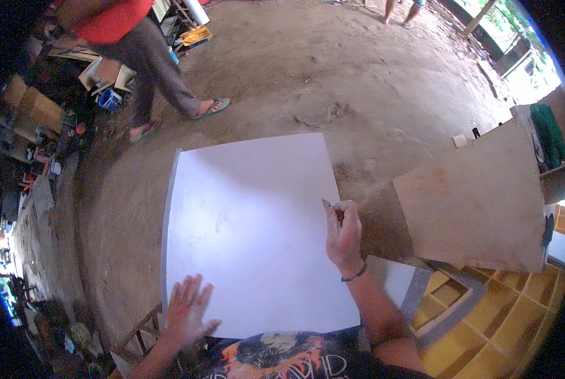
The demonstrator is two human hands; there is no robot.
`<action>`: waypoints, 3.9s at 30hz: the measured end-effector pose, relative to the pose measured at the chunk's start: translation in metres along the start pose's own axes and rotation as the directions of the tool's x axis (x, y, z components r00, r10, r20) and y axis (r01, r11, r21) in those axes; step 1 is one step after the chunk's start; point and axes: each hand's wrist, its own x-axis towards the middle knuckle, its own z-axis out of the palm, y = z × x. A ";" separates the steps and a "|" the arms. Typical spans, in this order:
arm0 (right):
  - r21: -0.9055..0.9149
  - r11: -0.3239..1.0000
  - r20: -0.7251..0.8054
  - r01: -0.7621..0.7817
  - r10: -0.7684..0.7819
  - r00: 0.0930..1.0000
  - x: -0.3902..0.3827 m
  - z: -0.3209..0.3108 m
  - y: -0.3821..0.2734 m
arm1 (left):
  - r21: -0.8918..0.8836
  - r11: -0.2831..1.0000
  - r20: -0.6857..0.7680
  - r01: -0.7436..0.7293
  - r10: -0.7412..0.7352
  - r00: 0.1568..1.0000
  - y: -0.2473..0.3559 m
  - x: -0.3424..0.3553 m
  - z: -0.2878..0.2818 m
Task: The person uses a utility knife to score and cut the edge of a white laminate sheet while holding it on their lap.
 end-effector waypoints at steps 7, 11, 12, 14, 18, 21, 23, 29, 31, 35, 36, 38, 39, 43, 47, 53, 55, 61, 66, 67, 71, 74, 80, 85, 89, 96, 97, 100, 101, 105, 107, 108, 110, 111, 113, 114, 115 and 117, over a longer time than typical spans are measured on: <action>-0.064 0.985 0.109 0.157 -0.150 0.983 -0.002 0.013 -0.007 | -0.223 0.884 -0.242 0.410 -0.458 0.855 -0.026 -0.020 0.000; -0.078 0.981 0.142 0.178 -0.166 0.976 -0.006 0.013 -0.005 | -0.651 0.545 -0.086 0.529 -0.745 0.661 -0.039 -0.015 -0.006; -0.065 0.981 0.154 0.183 -0.171 0.973 -0.006 0.013 -0.006 | -0.652 0.534 -0.085 0.538 -0.757 0.648 -0.047 -0.017 -0.003; -0.125 0.973 0.205 0.196 -0.168 0.964 -0.006 0.015 -0.008 | -0.713 0.493 0.005 0.498 -0.707 0.707 -0.066 -0.020 0.012; -0.132 0.981 0.284 0.145 -0.102 0.953 -0.008 0.019 -0.009 | -0.746 0.476 -0.047 0.466 -0.735 0.676 -0.068 -0.015 0.015; -0.161 0.974 0.340 0.156 -0.094 0.936 -0.007 0.019 -0.014 | -0.737 0.469 -0.022 0.487 -0.736 0.677 -0.063 -0.007 0.002; -0.194 0.963 0.390 0.187 -0.099 0.916 -0.006 0.020 -0.022 | -0.745 0.447 0.003 0.496 -0.741 0.672 -0.058 -0.007 -0.004; -0.262 0.952 0.528 0.157 0.005 0.849 0.004 0.035 -0.031 | -0.790 0.445 -0.056 0.422 -0.737 0.673 -0.064 -0.008 0.011; -0.273 0.950 0.565 0.151 0.030 0.825 0.010 0.049 -0.034 | -0.800 0.422 -0.033 0.426 -0.741 0.671 -0.063 -0.008 0.005; -0.179 0.953 0.606 0.243 -0.088 0.791 0.021 0.094 -0.042 | -0.790 0.384 0.023 0.479 -0.762 0.648 -0.060 -0.007 -0.002; -0.156 0.944 0.610 0.290 -0.139 0.780 0.024 0.108 -0.045 | -0.792 0.375 0.028 0.482 -0.766 0.642 -0.063 -0.008 0.003; -0.146 0.932 0.620 0.330 -0.174 0.765 0.030 0.135 -0.049 | -0.830 0.413 -0.056 0.376 -0.731 0.680 -0.067 -0.008 0.012; -0.137 0.919 0.624 0.369 -0.210 0.753 0.033 0.149 -0.051 | -0.832 0.406 -0.051 0.378 -0.734 0.677 -0.069 -0.008 0.013; -0.070 0.880 0.648 0.470 -0.318 0.692 0.022 0.193 -0.062 | -0.819 0.379 0.026 0.431 -0.726 0.687 -0.068 -0.007 0.007; 0.175 0.857 0.797 0.484 -0.412 0.442 -0.019 0.199 -0.093 | -0.824 0.336 0.075 0.456 -0.734 0.675 -0.065 -0.007 0.000; -0.116 0.951 0.668 0.287 -0.139 0.731 0.022 0.204 -0.083 | -0.819 0.368 0.020 0.439 -0.748 0.664 -0.062 -0.007 -0.001; 0.006 0.924 0.717 0.382 -0.271 0.642 -0.002 0.203 -0.076 | -0.827 0.371 0.017 0.423 -0.735 0.678 -0.066 -0.007 0.005; -0.047 0.886 0.634 0.462 -0.331 0.699 0.010 0.211 -0.077 | -0.838 0.363 0.012 0.408 -0.734 0.679 -0.068 -0.005 0.012; 0.196 0.857 0.722 0.476 -0.455 0.522 -0.029 0.219 -0.085 | -0.795 0.341 0.096 0.501 -0.744 0.661 -0.066 -0.004 -0.004; 0.228 0.854 0.799 0.468 -0.439 0.411 -0.042 0.218 -0.108 | -0.809 0.328 0.110 0.488 -0.732 0.673 -0.068 -0.006 -0.002; 0.259 0.854 0.825 0.452 -0.439 0.356 -0.058 0.238 -0.138 | -0.854 0.307 0.093 0.420 -0.704 0.704 -0.067 -0.008 0.001; 0.182 0.874 0.792 0.450 -0.402 0.460 -0.047 0.270 -0.137 | -0.839 0.313 0.129 0.446 -0.681 0.721 -0.069 -0.009 -0.005; 0.155 0.899 0.770 0.411 -0.370 0.520 -0.050 0.287 -0.140 | -0.829 0.321 0.147 0.458 -0.664 0.733 -0.077 -0.008 0.001; 0.132 0.942 0.767 0.308 -0.293 0.570 -0.043 0.282 -0.151 | -0.856 0.282 0.148 0.433 -0.669 0.728 -0.076 -0.010 -0.004; 0.087 0.987 0.835 -0.139 0.004 0.550 -0.052 0.288 -0.160 | -0.864 0.306 0.116 0.400 -0.652 0.749 -0.074 -0.011 0.001; 0.146 0.919 0.799 0.367 -0.328 0.504 -0.061 0.302 -0.162 | -0.842 0.302 0.171 0.447 -0.636 0.753 -0.077 -0.013 0.004; 0.149 0.917 0.800 0.369 -0.331 0.500 -0.061 0.302 -0.161 | -0.847 0.299 0.172 0.440 -0.629 0.758 -0.077 -0.012 0.004; 0.140 0.873 0.820 0.468 -0.367 0.440 -0.063 0.297 -0.160 | -0.854 0.298 0.166 0.427 -0.620 0.767 -0.078 -0.013 0.005; 0.174 0.847 0.831 0.502 -0.400 0.386 -0.065 0.294 -0.164 | -0.855 0.305 0.159 0.419 -0.616 0.772 -0.078 -0.013 0.006; 0.256 0.828 0.822 0.499 -0.458 0.339 -0.069 0.289 -0.167 | -0.840 0.276 0.214 0.466 -0.622 0.754 -0.078 -0.013 -0.001; 0.255 0.829 0.818 0.498 -0.459 0.346 -0.065 0.293 -0.166 | -0.854 0.320 0.141 0.411 -0.617 0.774 -0.078 -0.013 0.006; 0.252 0.830 0.813 0.498 -0.461 0.357 -0.064 0.294 -0.166 | -0.855 0.316 0.144 0.412 -0.618 0.773 -0.078 -0.014 0.007; 0.259 0.833 0.843 0.489 -0.442 0.307 -0.067 0.289 -0.167 | -0.854 0.313 0.157 0.415 -0.605 0.780 -0.079 -0.013 0.006; 0.266 0.836 0.867 0.480 -0.425 0.260 -0.068 0.287 -0.168 | -0.856 0.310 0.159 0.414 -0.604 0.781 -0.079 -0.013 0.008; 0.259 0.829 0.872 0.496 -0.422 0.250 -0.065 0.287 -0.172 | -0.855 0.339 0.118 0.392 -0.609 0.785 -0.078 -0.013 0.013; 0.252 0.821 0.874 0.512 -0.420 0.244 -0.064 0.288 -0.172 | -0.856 0.335 0.121 0.393 -0.610 0.783 -0.078 -0.013 0.013; 0.251 0.822 0.875 0.511 -0.418 0.243 -0.064 0.289 -0.171 | -0.853 0.343 0.113 0.393 -0.614 0.781 -0.078 -0.013 0.012; 0.261 0.820 0.855 0.509 -0.441 0.272 -0.064 0.291 -0.170 | -0.850 0.350 0.108 0.395 -0.617 0.779 -0.078 -0.013 0.012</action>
